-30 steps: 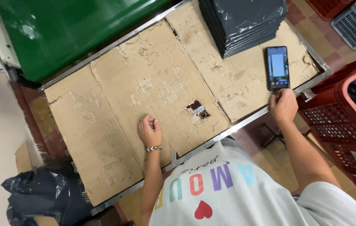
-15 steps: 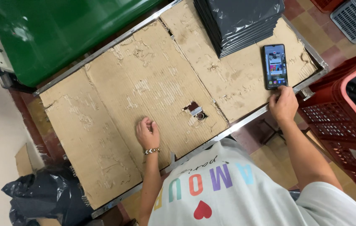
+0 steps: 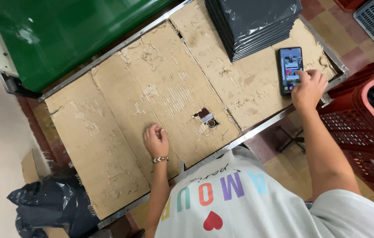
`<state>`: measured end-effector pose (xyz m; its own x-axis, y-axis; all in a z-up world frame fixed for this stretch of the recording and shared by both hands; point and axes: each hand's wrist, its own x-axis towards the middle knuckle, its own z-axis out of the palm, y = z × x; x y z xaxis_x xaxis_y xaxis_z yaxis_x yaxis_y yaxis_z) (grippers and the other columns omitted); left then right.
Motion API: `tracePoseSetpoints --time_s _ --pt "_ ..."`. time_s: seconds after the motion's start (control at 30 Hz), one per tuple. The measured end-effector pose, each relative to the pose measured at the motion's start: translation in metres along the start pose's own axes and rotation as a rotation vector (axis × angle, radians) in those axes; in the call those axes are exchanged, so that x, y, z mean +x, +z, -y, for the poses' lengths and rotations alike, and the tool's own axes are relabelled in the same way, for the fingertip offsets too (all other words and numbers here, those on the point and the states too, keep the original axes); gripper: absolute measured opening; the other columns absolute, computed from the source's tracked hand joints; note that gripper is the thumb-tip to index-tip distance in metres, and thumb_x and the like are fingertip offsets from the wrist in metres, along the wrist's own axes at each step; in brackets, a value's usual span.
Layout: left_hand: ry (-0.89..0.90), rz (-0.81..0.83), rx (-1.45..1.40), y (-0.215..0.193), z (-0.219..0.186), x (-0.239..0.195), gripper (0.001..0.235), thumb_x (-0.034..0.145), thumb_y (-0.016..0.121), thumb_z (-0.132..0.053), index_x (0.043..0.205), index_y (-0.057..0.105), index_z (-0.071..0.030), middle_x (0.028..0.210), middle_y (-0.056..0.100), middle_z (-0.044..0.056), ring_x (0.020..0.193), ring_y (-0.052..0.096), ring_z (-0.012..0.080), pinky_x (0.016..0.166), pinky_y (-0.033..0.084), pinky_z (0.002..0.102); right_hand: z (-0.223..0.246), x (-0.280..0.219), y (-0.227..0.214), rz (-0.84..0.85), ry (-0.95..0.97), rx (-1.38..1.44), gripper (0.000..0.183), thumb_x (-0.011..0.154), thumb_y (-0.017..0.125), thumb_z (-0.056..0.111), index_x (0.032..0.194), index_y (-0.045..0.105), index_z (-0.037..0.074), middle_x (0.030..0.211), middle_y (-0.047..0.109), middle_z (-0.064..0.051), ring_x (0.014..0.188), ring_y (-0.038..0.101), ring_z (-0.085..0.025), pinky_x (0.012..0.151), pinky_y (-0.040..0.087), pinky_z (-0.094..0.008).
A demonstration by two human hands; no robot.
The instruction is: Folding and stacking plastic bags from a conveyor belt
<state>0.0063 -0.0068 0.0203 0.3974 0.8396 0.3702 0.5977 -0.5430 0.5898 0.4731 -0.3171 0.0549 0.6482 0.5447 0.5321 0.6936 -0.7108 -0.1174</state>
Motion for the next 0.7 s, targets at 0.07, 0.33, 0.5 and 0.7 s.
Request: tracePoseSetpoints --time_s 0.07,0.33,0.5,0.7 --pt "0.002 -0.005 -0.001 0.001 0.0 0.0 0.023 0.088 0.067 -0.012 0.111 0.066 -0.009 0.091 0.064 0.004 0.084 0.058 0.0269 0.081 0.048 0.044 0.001 0.005 0.001 0.019 0.016 0.016 0.06 0.067 0.059 -0.007 0.121 0.077 0.012 0.114 0.055 -0.015 0.101 0.047 -0.037 0.083 0.038 -0.049" --pt "0.027 -0.025 0.014 0.001 0.001 -0.001 0.024 0.088 0.067 -0.012 0.111 0.066 -0.01 0.09 0.064 0.004 0.083 0.057 0.0268 0.081 0.047 0.043 0.0 0.008 0.009 0.129 0.052 0.004 0.046 0.086 0.062 -0.008 0.12 0.079 0.018 0.123 0.057 -0.015 0.114 0.045 -0.037 0.09 0.038 -0.05" --pt "0.045 -0.021 -0.001 0.0 0.001 0.001 0.022 0.088 0.066 -0.012 0.11 0.066 -0.01 0.092 0.064 0.005 0.086 0.058 0.0305 0.082 0.047 0.046 0.01 0.011 -0.007 0.176 0.223 0.169 0.044 0.081 0.059 -0.015 0.121 0.066 0.004 0.127 0.055 -0.015 0.119 0.045 -0.034 0.101 0.034 -0.047" --pt "0.021 -0.01 0.011 0.001 0.001 0.0 0.023 0.088 0.066 -0.014 0.11 0.066 -0.01 0.092 0.064 0.005 0.085 0.058 0.0296 0.082 0.047 0.045 0.02 -0.011 -0.021 0.118 0.289 0.159 0.017 0.091 0.063 -0.004 0.107 0.057 0.0 0.113 0.055 -0.014 0.107 0.047 -0.031 0.094 0.038 -0.041"
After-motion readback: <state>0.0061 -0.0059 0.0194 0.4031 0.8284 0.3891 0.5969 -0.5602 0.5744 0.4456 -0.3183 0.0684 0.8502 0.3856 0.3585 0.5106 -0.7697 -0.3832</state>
